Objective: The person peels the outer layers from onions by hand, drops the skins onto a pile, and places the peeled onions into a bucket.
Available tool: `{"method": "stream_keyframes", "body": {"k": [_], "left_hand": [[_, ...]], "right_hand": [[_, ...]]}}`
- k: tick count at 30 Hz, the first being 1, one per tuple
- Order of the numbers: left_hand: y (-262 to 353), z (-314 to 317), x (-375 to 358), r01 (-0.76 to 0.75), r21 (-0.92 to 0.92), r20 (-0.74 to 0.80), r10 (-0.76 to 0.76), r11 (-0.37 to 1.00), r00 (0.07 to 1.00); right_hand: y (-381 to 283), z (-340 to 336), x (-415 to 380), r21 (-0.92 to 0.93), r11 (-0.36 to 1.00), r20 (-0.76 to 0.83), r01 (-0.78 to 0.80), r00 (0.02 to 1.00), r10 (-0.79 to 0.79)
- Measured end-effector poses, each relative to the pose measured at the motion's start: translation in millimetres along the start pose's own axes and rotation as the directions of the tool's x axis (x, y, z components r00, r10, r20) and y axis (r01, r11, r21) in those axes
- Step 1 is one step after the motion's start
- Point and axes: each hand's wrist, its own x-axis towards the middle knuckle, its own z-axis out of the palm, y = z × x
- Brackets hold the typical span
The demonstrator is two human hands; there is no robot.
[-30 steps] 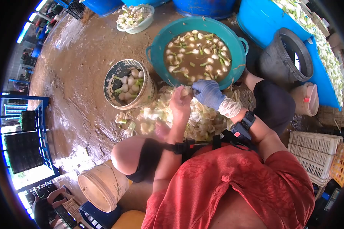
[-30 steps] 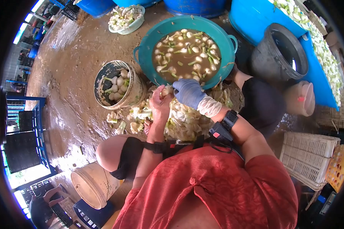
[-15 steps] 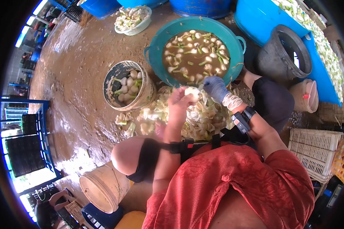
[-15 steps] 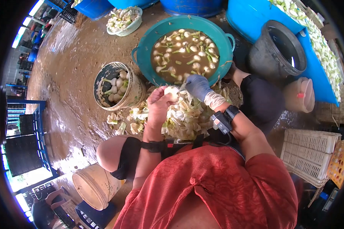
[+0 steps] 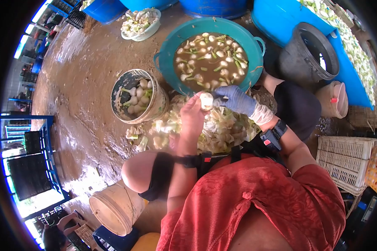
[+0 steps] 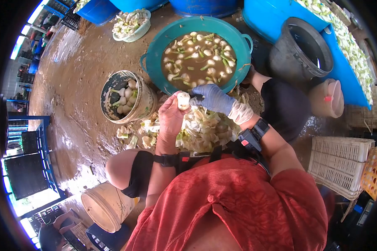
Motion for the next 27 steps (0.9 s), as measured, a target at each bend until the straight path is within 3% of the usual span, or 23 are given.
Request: {"method": "stream_keyframes", "body": {"k": [1, 4, 6, 8, 13, 15, 19, 21, 23, 24, 26, 27], "left_hand": [[-2.0, 1.0, -1.1, -0.001, -0.001, 0.000, 0.001, 1.000, 1.000], [-5.7, -1.8, -4.5, -0.009, 0.051, 0.024, 0.008, 0.999, 1.000], [-6.4, -1.6, -6.6, -0.011, 0.228, 0.017, 0.007, 0.973, 1.000], [-4.6, 0.8, -8.7, 0.008, 0.253, -0.004, -0.007, 0.967, 1.000], [0.6, 1.7, -8.5, 0.035, 0.312, 0.042, -0.050, 0.949, 0.998], [-0.4, 3.4, -9.8, 0.028, 0.388, -0.039, -0.014, 0.921, 0.999], [-0.8, -2.1, -7.8, 0.003, 0.458, 0.053, -0.030, 0.889, 0.998], [-3.4, 2.1, -10.6, -0.073, 0.587, 0.092, 0.023, 0.806, 0.996], [-8.0, 2.7, -12.1, -0.027, 0.552, 0.086, -0.024, 0.834, 0.996], [-11.0, 7.4, -14.4, -0.077, 0.521, 0.109, 0.023, 0.850, 0.994], [-12.1, 7.5, -12.9, -0.125, 0.493, 0.129, 0.070, 0.861, 0.989], [-10.0, 4.5, -7.6, -0.122, 0.442, 0.139, 0.066, 0.889, 0.988]], "right_hand": [[4.7, 0.9, 1.1, -0.129, 0.991, 0.098, -0.019, 0.995, 0.032], [10.2, 7.2, -0.3, -0.220, 0.976, 0.084, -0.002, 0.996, 0.021], [12.7, 12.5, -4.4, -0.250, 0.968, 0.071, -0.027, 0.996, 0.046], [18.4, 18.1, -6.8, -0.390, 0.921, 0.014, 0.023, 1.000, -0.019], [24.9, 24.4, -9.4, -0.377, 0.926, -0.042, 0.015, 0.999, -0.033], [28.2, 27.7, -10.1, -0.337, 0.942, -0.066, -0.001, 0.998, -0.023], [31.1, 30.8, -10.7, -0.261, 0.957, -0.022, -0.131, 0.991, 0.130], [35.0, 30.1, -13.0, -0.241, 0.955, 0.000, -0.175, 0.984, 0.180], [48.6, 29.6, -15.7, -0.227, 0.917, 0.096, -0.329, 0.929, 0.357], [54.3, 25.6, -17.6, -0.226, 0.917, 0.096, -0.329, 0.929, 0.357], [65.3, 16.6, -21.9, -0.284, 0.957, 0.169, -0.063, 0.979, 0.114], [63.9, 15.4, -22.8, -0.281, 0.958, 0.167, -0.064, 0.979, 0.115]]}}
